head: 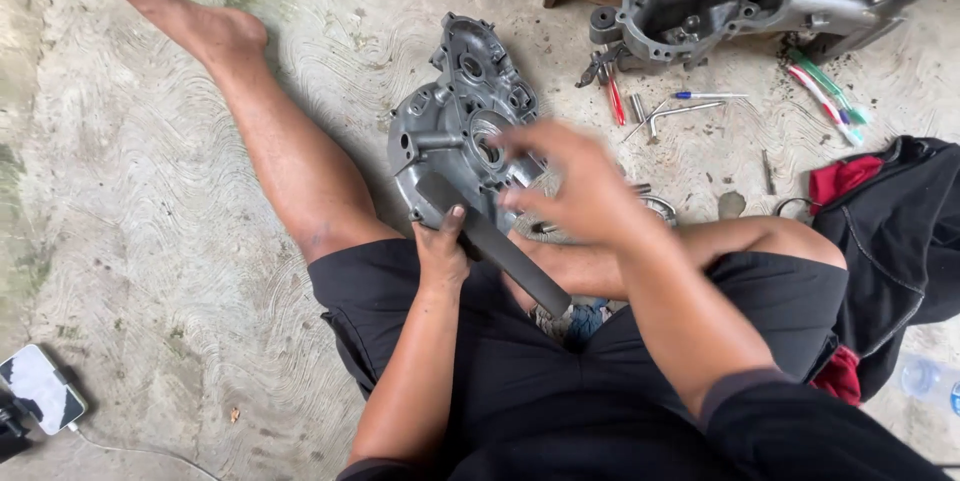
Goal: Filing the edges of a motorcycle engine casing to remove burrs and smooth the surface using a metal file.
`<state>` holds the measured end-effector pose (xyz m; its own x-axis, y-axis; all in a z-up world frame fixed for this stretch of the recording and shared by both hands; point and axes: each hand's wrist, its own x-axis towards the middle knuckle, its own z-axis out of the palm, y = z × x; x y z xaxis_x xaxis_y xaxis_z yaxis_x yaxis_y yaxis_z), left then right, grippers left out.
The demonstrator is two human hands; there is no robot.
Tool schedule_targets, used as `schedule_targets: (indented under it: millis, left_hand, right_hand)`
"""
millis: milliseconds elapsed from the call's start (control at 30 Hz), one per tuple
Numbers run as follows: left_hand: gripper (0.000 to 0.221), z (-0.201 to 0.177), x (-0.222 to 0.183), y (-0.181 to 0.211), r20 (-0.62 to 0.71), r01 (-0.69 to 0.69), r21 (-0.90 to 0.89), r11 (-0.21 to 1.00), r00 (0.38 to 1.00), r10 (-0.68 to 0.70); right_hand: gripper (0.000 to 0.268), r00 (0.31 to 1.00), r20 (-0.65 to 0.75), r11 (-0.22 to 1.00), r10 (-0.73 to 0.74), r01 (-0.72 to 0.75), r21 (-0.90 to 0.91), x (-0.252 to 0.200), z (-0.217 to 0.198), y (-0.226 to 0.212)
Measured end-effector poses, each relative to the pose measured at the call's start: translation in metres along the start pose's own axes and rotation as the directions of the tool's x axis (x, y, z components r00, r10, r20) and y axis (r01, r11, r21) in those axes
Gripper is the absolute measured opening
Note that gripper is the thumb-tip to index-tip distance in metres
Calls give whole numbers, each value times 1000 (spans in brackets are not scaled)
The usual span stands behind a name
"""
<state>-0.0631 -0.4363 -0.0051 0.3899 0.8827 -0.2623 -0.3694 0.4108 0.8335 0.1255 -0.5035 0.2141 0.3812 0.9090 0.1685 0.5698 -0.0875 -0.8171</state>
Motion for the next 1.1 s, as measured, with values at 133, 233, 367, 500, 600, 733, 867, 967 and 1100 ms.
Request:
schedule_targets:
  millis: [133, 233, 367, 500, 600, 733, 867, 967, 1100]
  left_hand:
    - [61, -9, -6, -29, 37, -45, 105, 993, 998, 42]
    - [48, 23, -22, -11, 62, -115, 94, 989, 992, 109]
    - [40, 49, -38, 11, 134, -192, 124, 974, 975, 175]
    - [22, 34, -42, 0, 184, -207, 126, 970, 966, 182]
    - [35, 19, -36, -14, 207, -221, 145, 964, 960, 189]
    - [46, 37, -45, -7, 253, -378, 226, 898, 913, 320]
    - [43, -17, -13, -87, 314, -626, 495, 602, 775, 548]
    - [40, -25, -22, -79, 515, -743, 644, 181, 597, 615]
    - [41, 6, -44, -22, 283, -364, 378, 851, 921, 268]
  right_hand:
    - [97, 968, 184, 981, 168, -145, -130, -84, 36, 4]
    - [86, 965, 161, 963, 209, -174, -206, -140, 52, 24]
    - [65, 989, 84, 968, 124, -102, -229, -159, 58, 17]
    - [55, 999, -13, 995, 49, -50, -86, -188, 65, 23]
    - [52, 996, -21, 995, 89, -88, 55, -217, 78, 33]
    - [56, 979, -54, 973, 194, -185, 141, -193, 77, 48]
    - [57, 981, -41, 977, 187, -182, 115, -213, 87, 42]
    - [56, 980, 7, 978, 199, -199, 64, -213, 82, 41]
    - [56, 982, 32, 982, 187, -188, 27, -222, 88, 39]
